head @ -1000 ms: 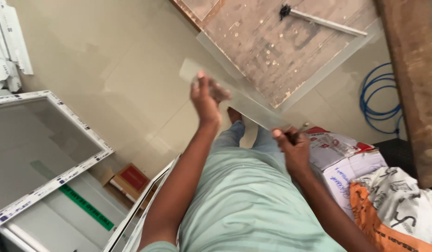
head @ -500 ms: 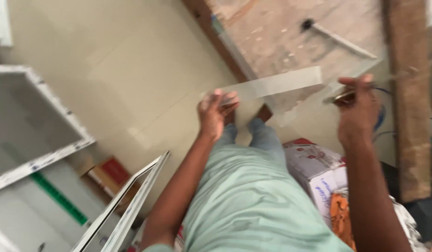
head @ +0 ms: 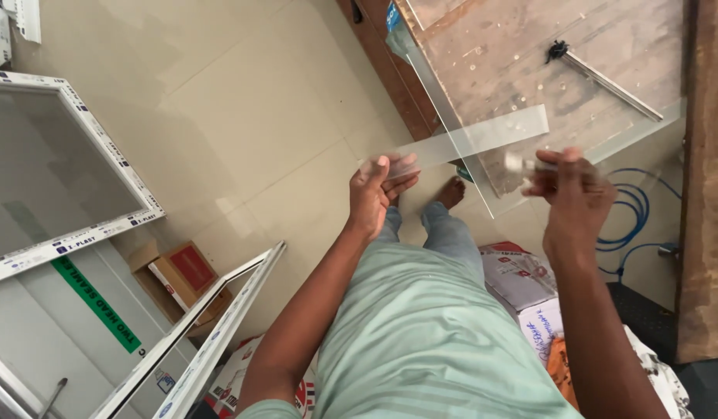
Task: Assembling a window frame by measuring material, placing a glass pane, and hammering in plastic retainers.
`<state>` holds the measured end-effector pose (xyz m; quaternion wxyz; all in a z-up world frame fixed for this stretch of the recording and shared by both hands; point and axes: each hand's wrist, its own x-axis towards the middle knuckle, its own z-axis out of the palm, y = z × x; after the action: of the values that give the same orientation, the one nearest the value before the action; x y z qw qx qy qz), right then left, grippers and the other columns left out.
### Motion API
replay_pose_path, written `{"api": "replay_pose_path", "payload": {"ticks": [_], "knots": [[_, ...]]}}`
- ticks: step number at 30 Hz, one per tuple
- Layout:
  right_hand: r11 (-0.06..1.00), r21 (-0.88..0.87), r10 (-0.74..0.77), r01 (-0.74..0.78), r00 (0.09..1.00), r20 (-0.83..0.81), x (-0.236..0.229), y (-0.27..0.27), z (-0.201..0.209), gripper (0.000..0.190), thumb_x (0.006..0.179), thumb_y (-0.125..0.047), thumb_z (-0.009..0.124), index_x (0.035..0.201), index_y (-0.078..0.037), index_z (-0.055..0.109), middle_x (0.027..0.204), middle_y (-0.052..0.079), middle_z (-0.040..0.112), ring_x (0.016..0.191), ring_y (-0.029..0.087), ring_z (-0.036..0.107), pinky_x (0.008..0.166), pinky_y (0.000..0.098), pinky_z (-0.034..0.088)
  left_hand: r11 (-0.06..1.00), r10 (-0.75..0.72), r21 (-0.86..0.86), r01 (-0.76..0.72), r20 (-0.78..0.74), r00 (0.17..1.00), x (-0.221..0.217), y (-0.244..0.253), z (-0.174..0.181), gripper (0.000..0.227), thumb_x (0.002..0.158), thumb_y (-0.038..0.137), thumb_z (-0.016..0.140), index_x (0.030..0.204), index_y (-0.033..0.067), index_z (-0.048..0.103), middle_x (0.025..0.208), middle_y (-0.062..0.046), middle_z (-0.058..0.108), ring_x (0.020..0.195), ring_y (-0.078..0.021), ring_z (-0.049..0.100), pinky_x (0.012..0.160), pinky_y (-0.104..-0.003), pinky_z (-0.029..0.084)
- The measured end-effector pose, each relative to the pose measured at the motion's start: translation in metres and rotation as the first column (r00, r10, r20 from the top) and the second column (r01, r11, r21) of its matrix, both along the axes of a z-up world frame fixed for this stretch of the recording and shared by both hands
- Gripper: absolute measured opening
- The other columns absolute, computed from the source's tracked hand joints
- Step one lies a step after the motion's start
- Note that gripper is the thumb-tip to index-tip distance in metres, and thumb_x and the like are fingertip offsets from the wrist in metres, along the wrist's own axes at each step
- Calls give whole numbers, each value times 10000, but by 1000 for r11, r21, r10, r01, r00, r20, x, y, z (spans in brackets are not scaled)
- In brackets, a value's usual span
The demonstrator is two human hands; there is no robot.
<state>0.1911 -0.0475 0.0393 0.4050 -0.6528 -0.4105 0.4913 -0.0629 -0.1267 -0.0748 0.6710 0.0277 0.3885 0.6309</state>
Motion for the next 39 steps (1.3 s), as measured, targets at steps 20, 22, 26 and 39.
{"api": "replay_pose_path", "payload": {"ticks": [20, 22, 26, 39], "knots": [[835, 231, 334, -500, 793, 510, -88, -16, 3, 157, 1044, -120, 702, 1107, 20, 735, 828, 142, 722, 698, 159, 680, 666, 292, 531, 999, -31, 20, 34, -156, 987, 8, -20, -3, 507, 1031, 277, 638, 1377, -88, 568, 1341, -276, 653, 1172, -342, 699, 1060, -438, 568], [816, 233, 336, -529, 762, 553, -87, -15, 1, 149, 1038, -111, 704, 1103, 19, 738, 839, 158, 719, 704, 199, 696, 673, 315, 539, 999, -29, 19, 32, -165, 986, 9, -20, -3, 499, 1036, 274, 632, 1372, -89, 570, 1341, -279, 654, 1173, -341, 700, 1059, -437, 570], [761, 277, 344, -587, 726, 595, -86, -12, 0, 136, 1025, -88, 705, 1108, 15, 738, 894, 172, 734, 768, 263, 717, 719, 366, 553, 999, -25, 34, 31, -168, 986, 9, -20, -1, 494, 1040, 265, 624, 1379, -89, 565, 1345, -280, 651, 1175, -341, 699, 1063, -434, 568], [679, 231, 424, -697, 629, 651, -52, -39, 6, 96, 981, -92, 744, 1002, 1, 743, 882, 175, 734, 749, 319, 702, 673, 394, 529, 1000, -14, 9, 16, -175, 984, 9, -18, 4, 506, 1024, 257, 642, 1358, -115, 564, 1312, -277, 665, 1152, -335, 709, 1060, -429, 574]]}}
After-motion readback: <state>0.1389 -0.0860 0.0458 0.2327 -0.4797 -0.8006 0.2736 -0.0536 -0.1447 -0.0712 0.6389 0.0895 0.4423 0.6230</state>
